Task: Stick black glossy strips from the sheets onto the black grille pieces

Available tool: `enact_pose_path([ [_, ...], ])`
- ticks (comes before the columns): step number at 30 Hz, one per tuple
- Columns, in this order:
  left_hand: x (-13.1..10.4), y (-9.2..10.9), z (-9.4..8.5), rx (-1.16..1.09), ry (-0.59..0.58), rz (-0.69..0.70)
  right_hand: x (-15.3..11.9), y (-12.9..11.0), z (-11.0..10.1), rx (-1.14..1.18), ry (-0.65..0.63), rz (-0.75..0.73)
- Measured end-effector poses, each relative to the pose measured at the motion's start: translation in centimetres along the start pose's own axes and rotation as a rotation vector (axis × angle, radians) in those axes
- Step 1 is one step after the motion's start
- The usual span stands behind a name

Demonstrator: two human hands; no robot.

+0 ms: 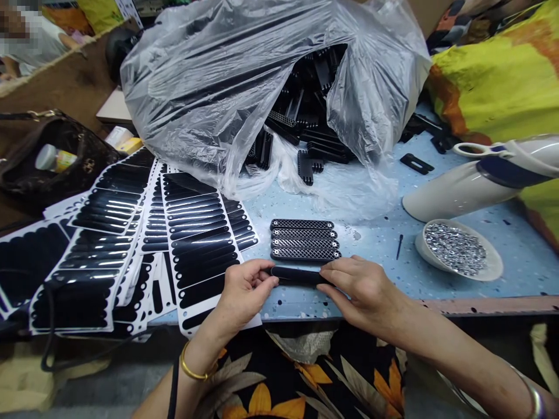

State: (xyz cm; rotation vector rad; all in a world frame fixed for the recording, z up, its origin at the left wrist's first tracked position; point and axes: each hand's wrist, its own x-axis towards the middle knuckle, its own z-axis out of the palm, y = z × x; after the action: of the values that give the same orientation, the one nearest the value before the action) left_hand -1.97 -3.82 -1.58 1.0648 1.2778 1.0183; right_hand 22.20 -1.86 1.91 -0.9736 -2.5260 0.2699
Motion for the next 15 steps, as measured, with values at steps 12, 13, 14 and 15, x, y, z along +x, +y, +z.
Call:
enact_pose_path([
  [12, 0.1, 2.0, 0.4, -0.012, 0.039, -0.07, 0.8, -0.6, -0.6, -0.048, -0.069, 0.004],
  [13, 0.1, 2.0, 0.5, -0.015, 0.045, -0.081, 0.8, -0.6, -0.6, -0.045, -0.07, 0.005],
  [14, 0.2, 2.1, 0.5, -0.019, 0.051, -0.092, 0.8, -0.5, -0.5, -0.042, -0.071, 0.008],
  [15, 0.2, 2.1, 0.6, -0.025, 0.058, -0.103, 0.8, -0.5, -0.5, -0.038, -0.071, 0.011],
])
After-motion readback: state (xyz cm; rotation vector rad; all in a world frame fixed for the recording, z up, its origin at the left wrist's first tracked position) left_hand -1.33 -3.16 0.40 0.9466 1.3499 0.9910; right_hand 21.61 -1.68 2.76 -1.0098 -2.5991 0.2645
